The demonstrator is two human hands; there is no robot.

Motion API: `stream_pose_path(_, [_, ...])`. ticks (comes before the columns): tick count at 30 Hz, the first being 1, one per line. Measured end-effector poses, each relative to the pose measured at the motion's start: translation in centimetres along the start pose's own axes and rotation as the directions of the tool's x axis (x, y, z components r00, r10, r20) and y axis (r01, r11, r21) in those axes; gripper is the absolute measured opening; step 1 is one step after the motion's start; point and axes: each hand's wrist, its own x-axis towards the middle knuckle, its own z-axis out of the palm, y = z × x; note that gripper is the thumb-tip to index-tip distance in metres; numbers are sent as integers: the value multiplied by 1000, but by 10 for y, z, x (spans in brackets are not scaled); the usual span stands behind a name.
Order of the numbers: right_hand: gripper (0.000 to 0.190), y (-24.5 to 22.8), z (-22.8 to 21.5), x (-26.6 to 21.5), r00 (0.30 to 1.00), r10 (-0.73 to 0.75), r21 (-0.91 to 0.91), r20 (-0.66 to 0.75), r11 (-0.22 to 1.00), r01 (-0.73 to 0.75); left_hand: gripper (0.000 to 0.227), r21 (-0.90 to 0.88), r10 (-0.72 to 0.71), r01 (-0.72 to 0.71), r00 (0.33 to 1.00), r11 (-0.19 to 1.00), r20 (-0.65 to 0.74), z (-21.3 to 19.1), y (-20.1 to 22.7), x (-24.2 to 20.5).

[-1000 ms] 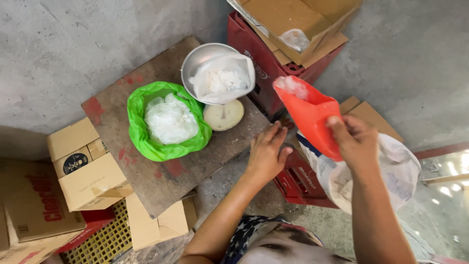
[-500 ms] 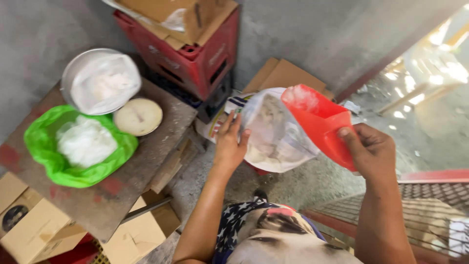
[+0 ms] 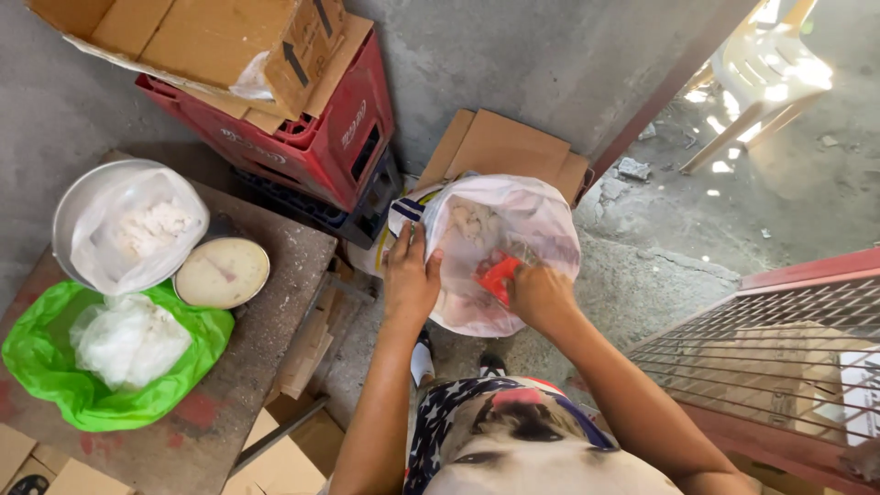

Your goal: Measuring and bagging white agricultural powder in a storage shed.

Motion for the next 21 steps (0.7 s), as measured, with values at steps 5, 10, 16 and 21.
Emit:
stream_pose_path(5, [35,-4,62,49,1000,-7,-29,21,1000,7,54,-64,35,-32,999,997,37,-3,-8,5])
stream_pose_path(10, [35,-7,96,103,985,57,72,-162,996,-45,53,-100,54,-48,997,994,62,-9,-17,12])
stream_pose_path(16, [31,-21,33,93,975,-51,23,-215,998,57,52,-132,73,-61,993,989,92,-12,-27,22])
stream_pose_path(21, [33,-21,12,87,990,37,17,-133,999,-35,52,-171,101,-82,990,982,102,-11,-28,28])
